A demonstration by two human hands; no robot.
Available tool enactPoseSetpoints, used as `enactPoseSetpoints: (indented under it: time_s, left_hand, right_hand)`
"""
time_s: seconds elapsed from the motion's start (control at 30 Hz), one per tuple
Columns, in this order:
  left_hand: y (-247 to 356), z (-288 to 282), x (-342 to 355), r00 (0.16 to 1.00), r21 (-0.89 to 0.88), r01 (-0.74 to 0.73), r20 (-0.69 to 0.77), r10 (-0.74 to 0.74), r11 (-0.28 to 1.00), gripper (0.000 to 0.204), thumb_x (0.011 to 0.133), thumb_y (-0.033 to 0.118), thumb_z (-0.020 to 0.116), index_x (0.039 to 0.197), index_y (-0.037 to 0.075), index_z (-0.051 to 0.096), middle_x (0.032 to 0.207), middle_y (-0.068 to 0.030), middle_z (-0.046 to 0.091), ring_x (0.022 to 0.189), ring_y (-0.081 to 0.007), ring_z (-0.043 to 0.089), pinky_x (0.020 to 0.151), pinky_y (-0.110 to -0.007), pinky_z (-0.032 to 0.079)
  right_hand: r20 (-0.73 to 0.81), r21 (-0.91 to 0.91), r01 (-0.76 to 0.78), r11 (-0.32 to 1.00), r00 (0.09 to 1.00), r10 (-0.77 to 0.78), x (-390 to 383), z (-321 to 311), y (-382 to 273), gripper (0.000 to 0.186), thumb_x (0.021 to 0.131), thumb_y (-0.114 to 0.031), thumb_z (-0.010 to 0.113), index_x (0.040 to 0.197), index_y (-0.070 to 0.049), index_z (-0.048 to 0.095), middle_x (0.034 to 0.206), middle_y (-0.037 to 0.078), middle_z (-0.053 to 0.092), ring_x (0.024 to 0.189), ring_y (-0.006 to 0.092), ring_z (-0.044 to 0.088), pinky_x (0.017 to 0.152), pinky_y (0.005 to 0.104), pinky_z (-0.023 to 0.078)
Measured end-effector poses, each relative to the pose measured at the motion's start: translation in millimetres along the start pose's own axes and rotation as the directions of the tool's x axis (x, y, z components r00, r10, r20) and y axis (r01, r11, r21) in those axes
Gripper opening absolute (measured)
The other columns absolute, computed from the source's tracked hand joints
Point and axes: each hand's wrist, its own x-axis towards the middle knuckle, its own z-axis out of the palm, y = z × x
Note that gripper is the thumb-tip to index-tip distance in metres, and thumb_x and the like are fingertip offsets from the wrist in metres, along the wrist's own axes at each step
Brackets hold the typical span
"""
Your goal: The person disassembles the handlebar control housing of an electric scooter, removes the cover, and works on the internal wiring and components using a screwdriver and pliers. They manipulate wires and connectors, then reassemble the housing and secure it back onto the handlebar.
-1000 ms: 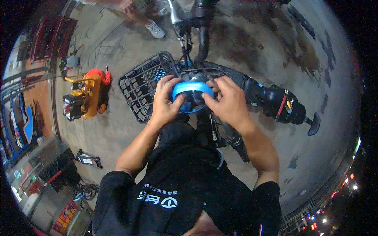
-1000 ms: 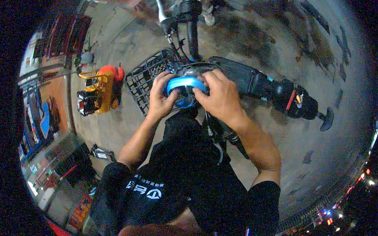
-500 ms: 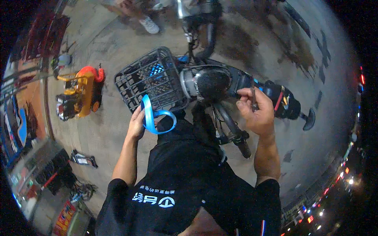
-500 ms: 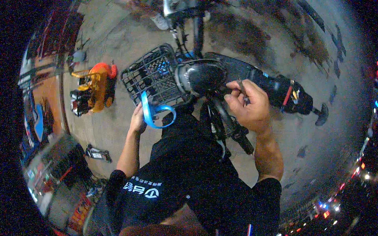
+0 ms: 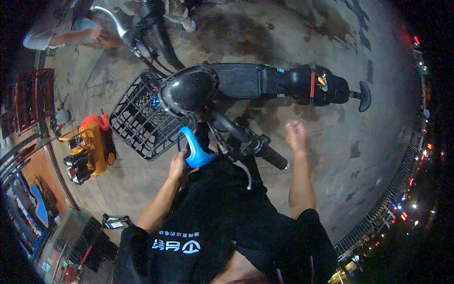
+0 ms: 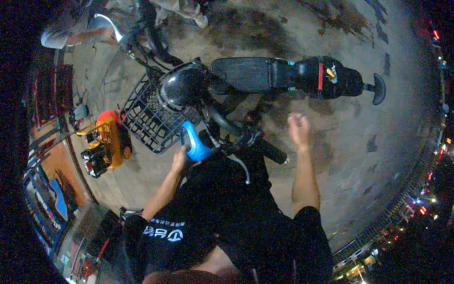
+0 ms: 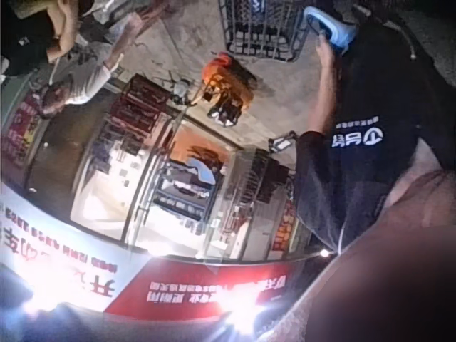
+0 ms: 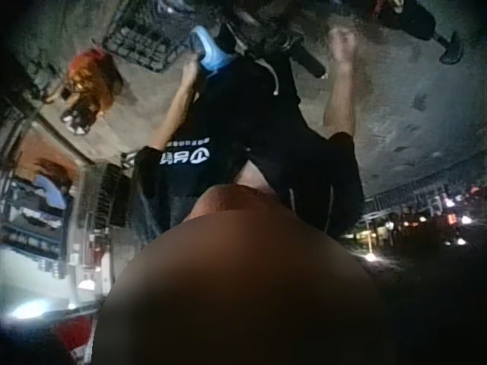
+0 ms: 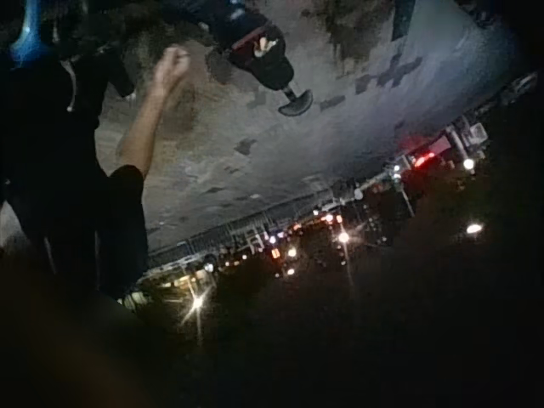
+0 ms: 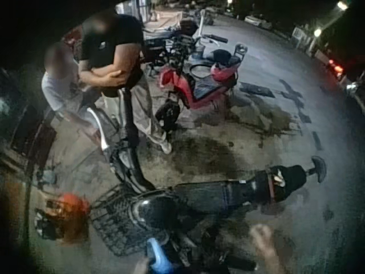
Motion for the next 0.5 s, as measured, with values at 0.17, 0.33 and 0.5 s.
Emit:
enactPoseSetpoints:
  time_s: [0.17,0.33,0.5]
  left_hand:
    - [-79,66,41,1.000,0.254,-0.022,0.001,0.022,0.967,0.039,0.093,0.032,0.050,0.115,-0.001,0.051,0.095,-0.0134,0.062,0.076,-0.0264,0.062,0.064,-0.039,0.054]
    - [-156,98,131,0.709,0.286,-0.671,0.515,0.482,0.684,0.033,0.094,0.033,0.053,0.114,0.007,0.054,0.110,-0.0101,0.060,0.093,-0.0235,0.061,0.078,-0.036,0.052]
    - [-140,129,165,0.981,0.263,-0.048,0.194,-0.003,0.964,0.056,0.093,0.044,0.050,0.127,0.000,0.041,0.110,-0.0199,0.058,0.084,-0.0318,0.061,0.069,-0.043,0.053]
  right_hand:
    - [0.701,0.221,0.045,0.974,0.687,-0.190,-15,78,119,0.042,0.082,-0.015,0.072,0.120,-0.003,0.057,0.103,0.007,0.067,0.086,0.0173,0.065,0.070,0.0295,0.053]
    - [0.643,0.018,0.372,0.928,0.706,-0.296,1,95,147,0.059,0.074,-0.025,0.077,0.125,-0.004,0.055,0.095,0.005,0.063,0.070,0.0097,0.054,0.066,0.0265,0.048]
    - [0.625,-0.023,0.613,0.790,0.625,-0.467,58,81,150,0.062,0.074,-0.018,0.072,0.129,0.000,0.050,0.108,0.019,0.062,0.088,0.0319,0.061,0.078,0.0396,0.049]
